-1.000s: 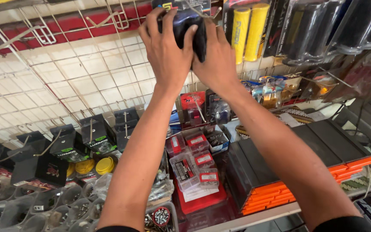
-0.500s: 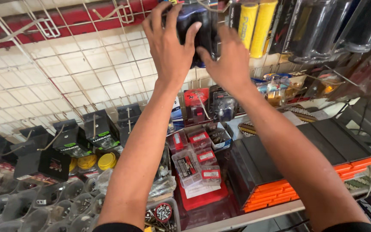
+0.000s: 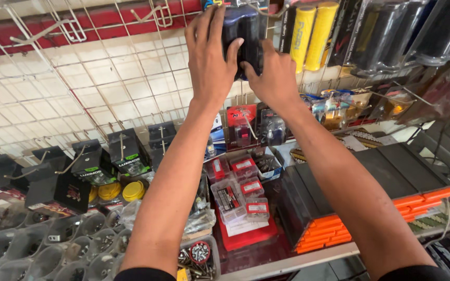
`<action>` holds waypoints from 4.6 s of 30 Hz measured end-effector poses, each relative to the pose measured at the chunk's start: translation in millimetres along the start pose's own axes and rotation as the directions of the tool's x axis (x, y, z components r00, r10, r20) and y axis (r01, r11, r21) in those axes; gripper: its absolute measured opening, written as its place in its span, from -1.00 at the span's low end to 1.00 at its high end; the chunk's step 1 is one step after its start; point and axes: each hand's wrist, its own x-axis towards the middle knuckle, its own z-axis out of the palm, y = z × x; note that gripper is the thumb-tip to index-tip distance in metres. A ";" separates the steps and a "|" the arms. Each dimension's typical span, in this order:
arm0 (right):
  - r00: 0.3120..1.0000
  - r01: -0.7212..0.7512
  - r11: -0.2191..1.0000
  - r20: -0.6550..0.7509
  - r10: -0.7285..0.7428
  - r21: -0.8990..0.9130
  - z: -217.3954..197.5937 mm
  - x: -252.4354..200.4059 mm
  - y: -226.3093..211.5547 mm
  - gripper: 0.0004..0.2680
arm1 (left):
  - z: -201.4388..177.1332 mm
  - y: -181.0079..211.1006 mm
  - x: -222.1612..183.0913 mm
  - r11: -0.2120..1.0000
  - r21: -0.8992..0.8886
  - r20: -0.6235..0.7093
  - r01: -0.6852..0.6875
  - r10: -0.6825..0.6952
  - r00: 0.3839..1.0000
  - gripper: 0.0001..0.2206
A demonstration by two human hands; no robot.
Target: The person picks up several packaged motorcycle grips from the floor and places them onto a metal grid rack one by one.
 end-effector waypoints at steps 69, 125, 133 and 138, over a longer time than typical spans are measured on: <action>0.251 -0.860 -0.133 -0.636 0.730 -0.493 -255.0 -540.7 -220.2 -0.55 | -66.3 368.5 -381.9 0.283 -0.850 0.473 0.445 0.781 0.407 -0.52; -0.138 -0.921 -0.360 -0.738 0.661 -0.149 -142.6 -933.1 -290.6 -0.56 | -163.1 416.9 -769.2 0.088 -0.877 0.125 0.472 0.991 0.048 -0.51; -0.205 -0.918 -0.389 -0.749 0.631 -0.077 -99.1 -1100.9 -231.5 -0.57 | -103.7 409.8 -960.8 0.106 -0.854 0.151 0.510 0.987 0.048 -0.50; -0.140 -0.901 -0.396 -0.745 0.652 -0.176 -89.6 -1203.1 -194.6 -0.55 | -73.3 402.3 -1080.8 0.083 -0.854 0.157 0.513 0.982 0.102 -0.48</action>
